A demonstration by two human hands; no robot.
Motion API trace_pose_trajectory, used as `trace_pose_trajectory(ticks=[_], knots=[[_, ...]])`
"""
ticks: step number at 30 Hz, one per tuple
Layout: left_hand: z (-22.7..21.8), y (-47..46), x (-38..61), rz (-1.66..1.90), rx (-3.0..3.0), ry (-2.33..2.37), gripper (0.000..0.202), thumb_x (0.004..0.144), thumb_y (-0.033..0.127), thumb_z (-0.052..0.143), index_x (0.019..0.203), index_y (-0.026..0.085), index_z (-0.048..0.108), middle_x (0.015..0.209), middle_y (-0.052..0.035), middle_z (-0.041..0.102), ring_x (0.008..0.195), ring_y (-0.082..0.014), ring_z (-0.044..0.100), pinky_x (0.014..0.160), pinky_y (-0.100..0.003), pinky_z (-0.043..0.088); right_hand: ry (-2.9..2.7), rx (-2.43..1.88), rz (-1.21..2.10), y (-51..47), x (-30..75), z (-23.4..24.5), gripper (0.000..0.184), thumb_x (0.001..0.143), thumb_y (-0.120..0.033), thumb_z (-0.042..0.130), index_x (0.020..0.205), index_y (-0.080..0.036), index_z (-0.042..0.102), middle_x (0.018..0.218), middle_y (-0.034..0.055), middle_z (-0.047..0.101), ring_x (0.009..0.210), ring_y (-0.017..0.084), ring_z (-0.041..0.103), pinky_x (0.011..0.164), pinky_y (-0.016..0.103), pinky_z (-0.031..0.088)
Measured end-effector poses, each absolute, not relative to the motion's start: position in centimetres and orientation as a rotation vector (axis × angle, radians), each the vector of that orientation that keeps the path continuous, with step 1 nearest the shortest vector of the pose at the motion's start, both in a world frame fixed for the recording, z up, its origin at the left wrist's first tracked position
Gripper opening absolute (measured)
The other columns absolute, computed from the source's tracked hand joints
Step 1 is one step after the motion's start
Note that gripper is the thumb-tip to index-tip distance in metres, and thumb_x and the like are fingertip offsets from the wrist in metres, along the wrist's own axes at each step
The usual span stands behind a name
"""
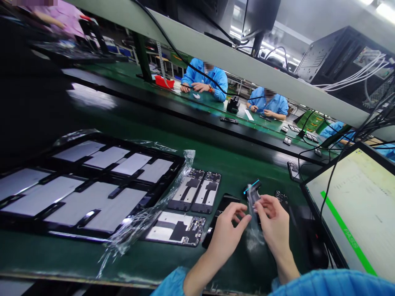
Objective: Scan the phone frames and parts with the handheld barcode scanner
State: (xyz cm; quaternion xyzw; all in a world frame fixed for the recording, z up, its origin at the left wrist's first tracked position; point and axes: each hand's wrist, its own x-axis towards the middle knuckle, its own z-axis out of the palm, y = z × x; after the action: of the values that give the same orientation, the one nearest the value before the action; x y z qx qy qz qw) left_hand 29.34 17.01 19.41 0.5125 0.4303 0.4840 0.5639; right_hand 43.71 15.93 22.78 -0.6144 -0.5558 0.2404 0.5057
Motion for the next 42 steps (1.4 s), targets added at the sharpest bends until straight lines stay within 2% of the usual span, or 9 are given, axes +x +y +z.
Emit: trace_pose_trajectory(ticks=[3,7,12,20,22,28,34,39,42], knots=[[19.7,17.3,29.9,1.213,1.051,0.969,0.037,0.073,0.035,0.078,0.103,0.018,0.066,0.097,-0.0068,0.069,0.085,-0.0189,0.064,0.073,-0.027,0.048,-1.442,-1.488,0.418,15.7,43.3,23.3,0.015,0.087,-0.029,0.065,0.098,-0.02,0.063,0.086,0.0038,0.068,0.077,0.016,0.069,0.07,0.027,0.062],[20.2,17.8,30.2,1.116,0.968,0.844,0.028,0.078,0.042,0.072,0.082,0.015,0.067,0.071,-0.0035,0.067,0.065,-0.0163,0.063,0.062,-0.025,0.048,-1.506,-1.473,0.384,15.3,43.0,23.5,0.014,0.087,-0.029,0.065,0.098,-0.02,0.064,0.086,0.0038,0.069,0.075,0.015,0.07,0.068,0.026,0.063],[19.2,17.7,29.0,1.018,0.948,0.84,0.032,0.079,0.041,0.069,0.095,0.014,0.07,0.078,-0.007,0.073,0.063,-0.0183,0.067,0.058,-0.027,0.051,-1.382,-1.505,0.514,15.3,44.1,23.5,0.021,0.084,-0.033,0.069,0.098,-0.02,0.062,0.084,0.004,0.07,0.074,0.016,0.07,0.069,0.028,0.063],[19.9,17.6,29.7,1.074,0.947,0.852,0.033,0.075,0.041,0.076,0.091,0.014,0.065,0.078,-0.0064,0.071,0.071,-0.0195,0.069,0.064,-0.027,0.054,-1.455,-1.505,0.456,15.1,43.6,24.0,0.018,0.085,-0.032,0.068,0.098,-0.02,0.063,0.086,0.0038,0.068,0.075,0.016,0.069,0.066,0.025,0.063],[20.2,17.7,29.8,1.064,0.947,0.831,0.03,0.077,0.042,0.074,0.084,0.014,0.065,0.072,-0.0057,0.07,0.066,-0.0186,0.069,0.062,-0.027,0.053,-1.473,-1.514,0.453,14.9,43.3,23.9,0.017,0.086,-0.032,0.066,0.098,-0.02,0.063,0.086,0.0038,0.068,0.074,0.015,0.069,0.066,0.024,0.062],[19.4,17.9,28.8,0.963,0.902,0.787,0.035,0.077,0.045,0.072,0.085,0.012,0.065,0.065,-0.0041,0.067,0.054,-0.0157,0.064,0.05,-0.025,0.05,-1.418,-1.541,0.419,15.0,44.5,24.1,0.017,0.084,-0.031,0.069,0.097,-0.021,0.063,0.086,0.0028,0.069,0.074,0.015,0.069,0.067,0.024,0.062],[20.0,18.4,29.0,1.06,0.856,0.721,0.043,0.075,0.044,0.076,0.101,0.012,0.065,0.088,-0.0085,0.07,0.077,-0.0182,0.068,0.065,-0.026,0.054,-1.439,-1.526,0.498,14.9,44.3,24.2,0.018,0.085,-0.033,0.068,0.097,-0.02,0.063,0.085,0.0037,0.068,0.075,0.017,0.069,0.068,0.028,0.063],[20.0,18.8,29.0,1.03,0.82,0.581,0.036,0.074,0.036,0.08,0.1,0.015,0.066,0.077,0.0,0.063,0.067,-0.0104,0.061,0.06,-0.02,0.047,-1.327,-1.495,0.706,15.0,44.0,23.8,0.024,0.081,-0.034,0.073,0.097,-0.02,0.062,0.082,0.0026,0.069,0.073,0.016,0.069,0.067,0.025,0.062],[19.7,18.9,28.8,1.032,0.803,0.564,0.031,0.077,0.038,0.077,0.092,0.013,0.067,0.075,-0.0012,0.063,0.068,-0.0106,0.059,0.06,-0.021,0.047,-1.284,-1.469,0.776,15.1,44.2,23.6,0.026,0.08,-0.034,0.074,0.098,-0.02,0.062,0.08,0.0017,0.069,0.073,0.015,0.069,0.067,0.024,0.061]])
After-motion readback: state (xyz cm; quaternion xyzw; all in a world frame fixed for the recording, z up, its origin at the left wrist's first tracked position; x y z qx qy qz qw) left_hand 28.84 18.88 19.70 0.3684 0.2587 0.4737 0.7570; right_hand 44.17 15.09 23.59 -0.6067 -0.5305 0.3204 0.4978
